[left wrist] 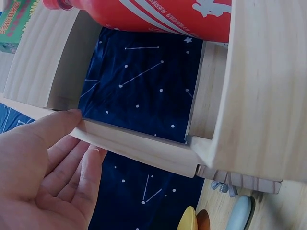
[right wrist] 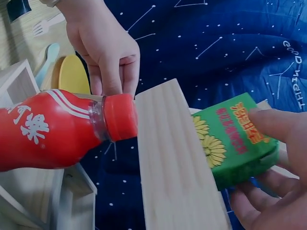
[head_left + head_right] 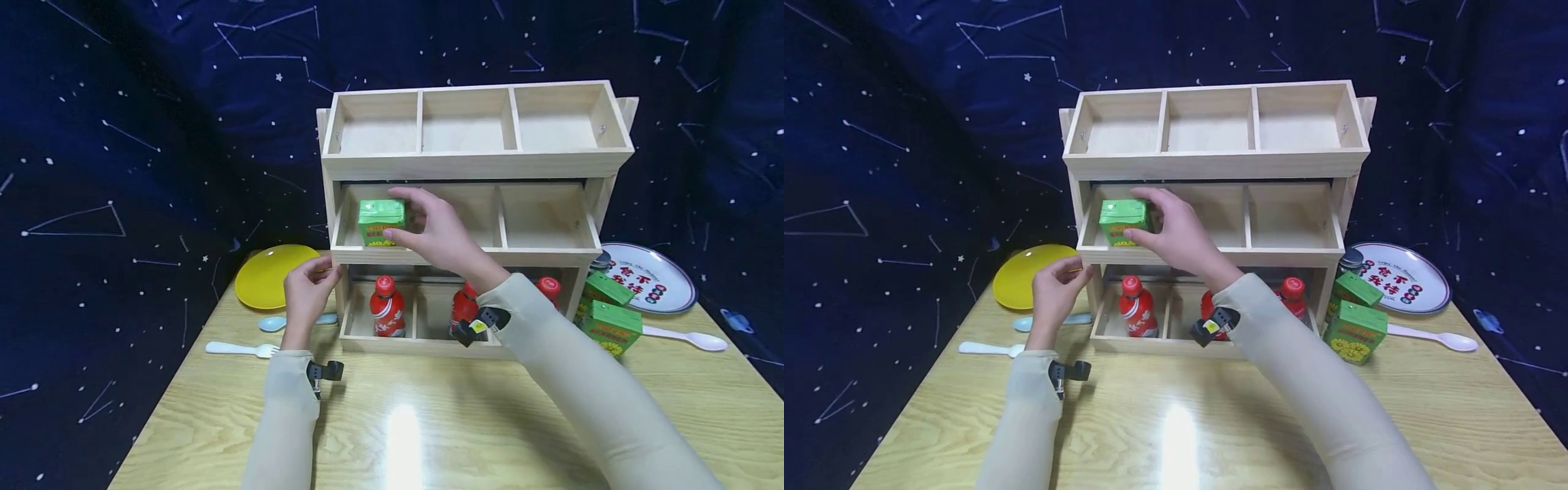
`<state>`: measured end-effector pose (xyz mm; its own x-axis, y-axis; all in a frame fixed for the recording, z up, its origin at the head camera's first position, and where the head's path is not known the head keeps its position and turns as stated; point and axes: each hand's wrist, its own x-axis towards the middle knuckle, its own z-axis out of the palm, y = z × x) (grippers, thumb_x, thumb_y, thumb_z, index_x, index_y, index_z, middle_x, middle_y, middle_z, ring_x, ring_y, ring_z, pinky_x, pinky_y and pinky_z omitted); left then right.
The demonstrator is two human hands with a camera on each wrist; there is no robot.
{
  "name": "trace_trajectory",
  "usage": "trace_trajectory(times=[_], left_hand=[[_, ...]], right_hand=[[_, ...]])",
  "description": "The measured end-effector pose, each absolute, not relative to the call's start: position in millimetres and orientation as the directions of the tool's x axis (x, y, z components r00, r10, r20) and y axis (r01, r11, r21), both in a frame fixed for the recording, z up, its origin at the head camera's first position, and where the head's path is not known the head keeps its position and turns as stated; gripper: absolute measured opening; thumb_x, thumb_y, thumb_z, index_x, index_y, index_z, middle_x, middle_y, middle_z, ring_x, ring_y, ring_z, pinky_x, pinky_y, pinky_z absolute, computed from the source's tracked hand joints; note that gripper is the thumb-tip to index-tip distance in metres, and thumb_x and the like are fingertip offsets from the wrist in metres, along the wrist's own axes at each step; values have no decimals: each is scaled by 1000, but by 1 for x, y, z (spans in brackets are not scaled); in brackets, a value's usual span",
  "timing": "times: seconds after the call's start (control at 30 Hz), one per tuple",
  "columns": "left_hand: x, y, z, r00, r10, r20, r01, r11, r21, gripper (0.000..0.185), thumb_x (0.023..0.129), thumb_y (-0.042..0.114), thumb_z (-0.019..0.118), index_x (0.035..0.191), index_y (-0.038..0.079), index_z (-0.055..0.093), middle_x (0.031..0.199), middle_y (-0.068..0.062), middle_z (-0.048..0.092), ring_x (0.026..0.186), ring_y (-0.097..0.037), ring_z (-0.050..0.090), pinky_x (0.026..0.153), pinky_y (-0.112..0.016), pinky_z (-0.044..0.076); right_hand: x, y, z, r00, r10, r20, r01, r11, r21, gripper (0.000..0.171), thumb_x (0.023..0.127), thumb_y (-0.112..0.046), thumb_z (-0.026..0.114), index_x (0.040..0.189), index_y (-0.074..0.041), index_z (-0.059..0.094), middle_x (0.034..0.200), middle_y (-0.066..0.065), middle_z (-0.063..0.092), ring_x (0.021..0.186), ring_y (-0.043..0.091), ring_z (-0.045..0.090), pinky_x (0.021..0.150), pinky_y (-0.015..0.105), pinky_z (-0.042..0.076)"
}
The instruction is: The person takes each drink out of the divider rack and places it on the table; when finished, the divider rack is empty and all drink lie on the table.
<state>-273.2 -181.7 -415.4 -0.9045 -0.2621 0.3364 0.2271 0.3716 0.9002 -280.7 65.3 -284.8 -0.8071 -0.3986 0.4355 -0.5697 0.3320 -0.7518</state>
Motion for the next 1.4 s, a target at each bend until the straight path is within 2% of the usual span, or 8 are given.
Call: trace_trajectory(times=[0.17,0.33,0.57,0.77,0.97,1.07,1.4], left_hand=[[-271,-180,-418,-896,-268,355,245,368,897,33,85,25,80,112,8,74,103,-7,73,87,-21,71,78,-28,59],[-272,-178,-420,-900,-254,353,249,364,897,33,84,26,80,112,8,74,104,-6,73,88,-18,71,77,-25,59],[-274,-175,-416,-898,-251,361,252,378,891,32,85,25,80,111,8,74,105,-6,73,87,-18,71,77,-26,59],[-273,-176,-418,-913,-257,318,211,368,905,34,85,29,80,113,11,73,108,-4,72,90,-17,71,79,-27,59],[-273,-178,-420,-911,-267,315,208,364,908,33,85,28,80,113,11,74,108,-3,71,91,-16,70,80,-27,58],[-273,-179,-419,-909,-266,320,211,368,905,34,85,29,79,114,12,73,109,-3,71,92,-16,70,80,-27,58],[-273,-181,-416,-907,-266,327,213,379,900,35,85,29,79,114,11,73,109,-3,71,91,-17,71,80,-28,58]], right_hand=[[-286,59,-291,-819,-385,426,-554,332,-763,54,84,-4,78,133,-6,55,118,9,62,98,23,64,84,36,57],[-283,60,-292,-810,-322,491,-582,331,-743,49,81,-2,80,126,-7,61,114,7,67,92,19,66,80,33,58],[-267,75,-276,-723,-231,651,-691,221,-688,50,81,-3,80,127,-4,61,115,9,68,92,20,69,83,34,58],[-247,93,-253,-661,-227,715,-750,174,-638,48,80,-1,80,125,0,62,112,8,71,95,18,70,82,31,59],[-222,115,-239,-653,-249,715,-756,248,-605,45,81,0,80,123,-1,64,108,9,72,91,16,72,76,27,59],[-209,129,-235,-663,-247,707,-746,306,-592,45,80,1,80,123,-1,65,107,9,72,88,11,71,74,25,59],[-172,180,-239,-735,-213,644,-651,486,-583,53,76,5,81,126,-7,66,112,4,68,92,4,69,74,18,56]])
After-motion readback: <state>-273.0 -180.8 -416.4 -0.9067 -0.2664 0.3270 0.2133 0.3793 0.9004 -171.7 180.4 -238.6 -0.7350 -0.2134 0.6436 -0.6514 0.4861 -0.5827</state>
